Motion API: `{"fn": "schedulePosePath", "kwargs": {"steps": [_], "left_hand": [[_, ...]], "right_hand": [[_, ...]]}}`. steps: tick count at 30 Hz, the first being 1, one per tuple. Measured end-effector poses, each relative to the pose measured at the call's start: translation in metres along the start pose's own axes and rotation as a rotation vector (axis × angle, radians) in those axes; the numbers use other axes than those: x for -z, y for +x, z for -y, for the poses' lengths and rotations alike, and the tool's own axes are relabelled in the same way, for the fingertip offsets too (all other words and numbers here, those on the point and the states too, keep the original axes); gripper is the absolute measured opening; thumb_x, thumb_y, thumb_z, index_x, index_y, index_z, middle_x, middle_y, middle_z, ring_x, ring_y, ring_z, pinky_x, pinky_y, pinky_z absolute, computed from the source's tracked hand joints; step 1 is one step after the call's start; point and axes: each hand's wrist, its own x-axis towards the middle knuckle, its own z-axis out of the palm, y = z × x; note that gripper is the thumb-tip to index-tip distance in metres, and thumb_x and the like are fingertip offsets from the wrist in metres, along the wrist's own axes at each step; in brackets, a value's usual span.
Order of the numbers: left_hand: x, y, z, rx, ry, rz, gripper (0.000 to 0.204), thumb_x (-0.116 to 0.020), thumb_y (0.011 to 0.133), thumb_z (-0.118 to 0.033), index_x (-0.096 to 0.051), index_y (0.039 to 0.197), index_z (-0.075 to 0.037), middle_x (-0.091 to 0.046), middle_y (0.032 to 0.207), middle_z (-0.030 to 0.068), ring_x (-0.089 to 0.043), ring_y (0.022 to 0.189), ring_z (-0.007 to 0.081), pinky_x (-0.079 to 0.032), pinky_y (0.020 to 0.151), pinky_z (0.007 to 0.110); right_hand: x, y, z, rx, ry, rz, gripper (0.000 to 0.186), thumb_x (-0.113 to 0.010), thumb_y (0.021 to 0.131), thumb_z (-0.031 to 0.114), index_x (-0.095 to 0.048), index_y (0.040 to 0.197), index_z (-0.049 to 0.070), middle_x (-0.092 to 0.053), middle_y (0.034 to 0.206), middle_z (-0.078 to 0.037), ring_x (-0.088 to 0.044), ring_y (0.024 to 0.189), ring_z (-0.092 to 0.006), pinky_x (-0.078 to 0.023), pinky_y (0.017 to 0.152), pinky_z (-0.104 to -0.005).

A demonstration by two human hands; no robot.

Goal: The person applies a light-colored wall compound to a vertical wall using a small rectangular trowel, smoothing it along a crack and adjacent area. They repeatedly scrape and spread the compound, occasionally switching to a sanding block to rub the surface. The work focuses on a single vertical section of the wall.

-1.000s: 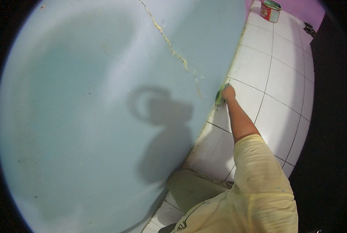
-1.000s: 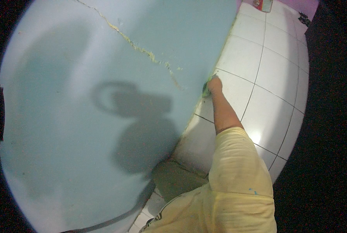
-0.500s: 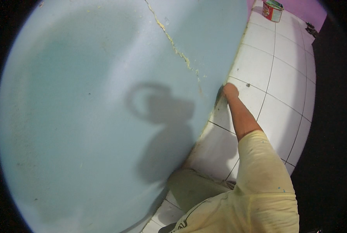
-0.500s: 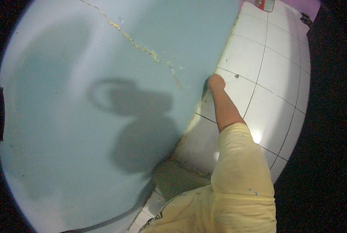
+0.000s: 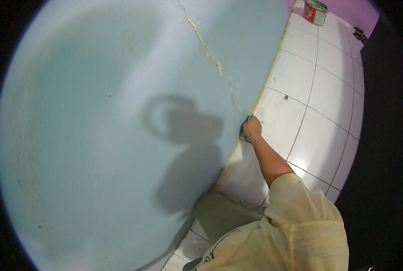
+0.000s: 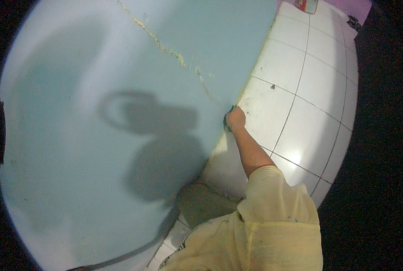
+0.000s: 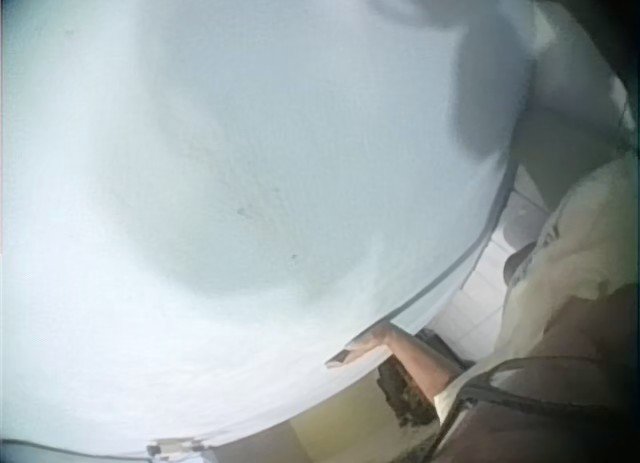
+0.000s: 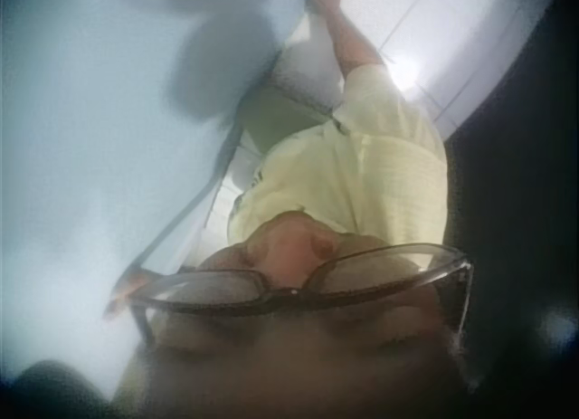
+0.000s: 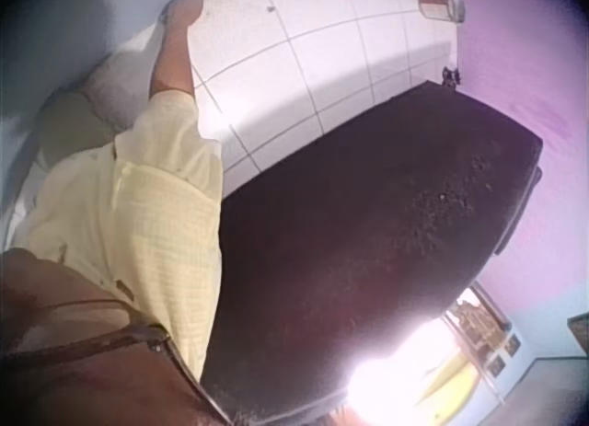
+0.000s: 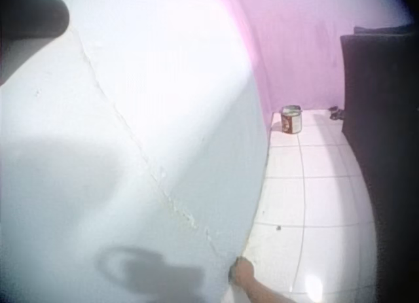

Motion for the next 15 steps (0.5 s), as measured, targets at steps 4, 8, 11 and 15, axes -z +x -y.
{"fn": "schedulePosePath", "kwargs": {"steps": [4, 8, 11, 15], "left_hand": [[0.002, 0.002, -0.013, 0.261, -0.098, -0.031, 0.108, -0.070, 0.085, -0.066, -0.027, 0.153, 0.007, -0.035, 0.155, 0.0286, -0.031, 0.143, 0.0541, -0.029, 0.115, 0.070], [0.001, 0.001, 0.017, 0.100, -0.242, 0.259, 0.115, -0.074, 0.083, -0.064, -0.019, 0.155, 0.008, -0.031, 0.154, 0.0319, -0.027, 0.144, 0.0531, -0.031, 0.113, 0.068], [0.003, -0.007, 0.013, 0.262, -0.069, 0.118, 0.115, -0.073, 0.083, -0.064, -0.020, 0.154, 0.008, -0.030, 0.154, 0.0329, -0.028, 0.144, 0.0510, -0.032, 0.112, 0.068], [0.009, 0.003, -0.020, 0.351, -0.230, 0.021, 0.107, -0.066, 0.090, -0.061, -0.020, 0.154, 0.010, -0.029, 0.154, 0.0351, -0.030, 0.145, 0.0494, -0.034, 0.113, 0.065]], "right_hand": [[0.025, -0.014, 0.007, -0.056, 0.015, -0.055, 0.029, -0.062, 0.091, 0.019, -0.069, 0.110, -0.002, -0.072, 0.110, -0.027, -0.071, 0.106, -0.0410, -0.056, 0.091, -0.0495], [-0.003, -0.036, 0.000, 0.008, 0.066, -0.046, 0.028, -0.063, 0.090, 0.020, -0.068, 0.105, -0.003, -0.072, 0.105, -0.028, -0.071, 0.101, -0.0430, -0.056, 0.087, -0.0504], [-0.005, -0.052, 0.007, 0.061, 0.014, 0.036, 0.028, -0.065, 0.087, 0.020, -0.067, 0.103, -0.004, -0.072, 0.104, -0.028, -0.070, 0.100, -0.0441, -0.055, 0.086, -0.0510], [0.003, -0.062, 0.020, 0.003, 0.062, -0.057, 0.030, -0.067, 0.085, 0.020, -0.067, 0.103, -0.004, -0.071, 0.101, -0.028, -0.069, 0.101, -0.0454, -0.055, 0.088, -0.0512]]}}
